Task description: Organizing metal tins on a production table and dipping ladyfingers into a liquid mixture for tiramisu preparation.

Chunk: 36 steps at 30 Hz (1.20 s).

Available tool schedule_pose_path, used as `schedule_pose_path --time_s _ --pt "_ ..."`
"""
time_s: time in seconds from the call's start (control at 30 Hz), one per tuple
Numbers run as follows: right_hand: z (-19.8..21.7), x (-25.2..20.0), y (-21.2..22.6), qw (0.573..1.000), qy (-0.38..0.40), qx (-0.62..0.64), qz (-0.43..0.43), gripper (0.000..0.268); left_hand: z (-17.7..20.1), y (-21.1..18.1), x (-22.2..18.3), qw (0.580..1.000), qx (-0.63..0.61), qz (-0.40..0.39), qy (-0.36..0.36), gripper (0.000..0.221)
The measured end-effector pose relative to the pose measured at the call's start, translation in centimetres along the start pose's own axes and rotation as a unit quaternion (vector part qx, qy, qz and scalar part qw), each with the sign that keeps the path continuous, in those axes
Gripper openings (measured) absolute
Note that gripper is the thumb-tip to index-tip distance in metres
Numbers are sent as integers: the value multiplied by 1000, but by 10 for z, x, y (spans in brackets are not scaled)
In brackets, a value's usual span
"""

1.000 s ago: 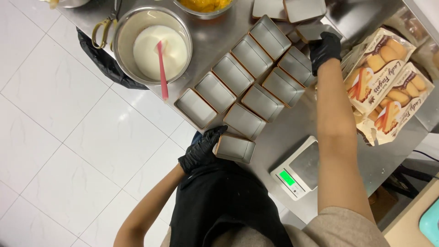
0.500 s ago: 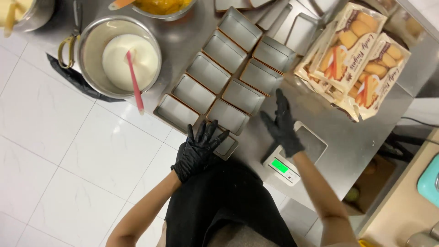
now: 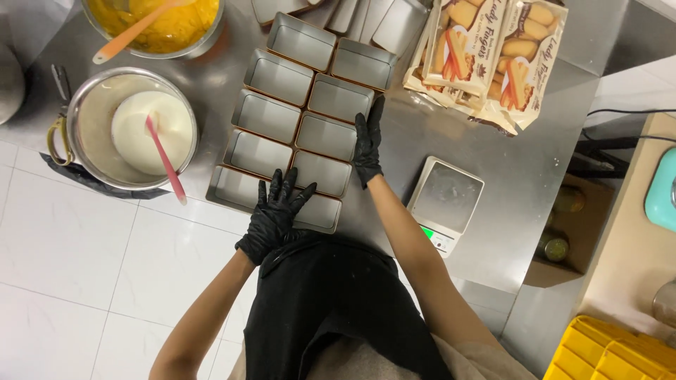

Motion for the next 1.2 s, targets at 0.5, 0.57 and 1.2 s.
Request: schedule_pose_path --time_s 0.5,0.57,1.2 --pt "15 56 -3 997 47 -44 45 63 23 3 0 996 -78 -18 -35 119" --pt "23 50 -10 991 55 -94 72 60 23 2 -1 995 -93 -14 -32 122" --pt "248 -157 92 916 -178 -299 -201 84 28 -62 -57 971 -104 11 -215 69"
Point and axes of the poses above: each hand's wrist, its own x-axis towards the middle knuckle, its own z-axis out of the back of the hand, y = z × x, the point moved 7 cm from there along x, towards the middle knuckle, and after that the axes turned 15 degrees about -z, right-handed, at the moved point
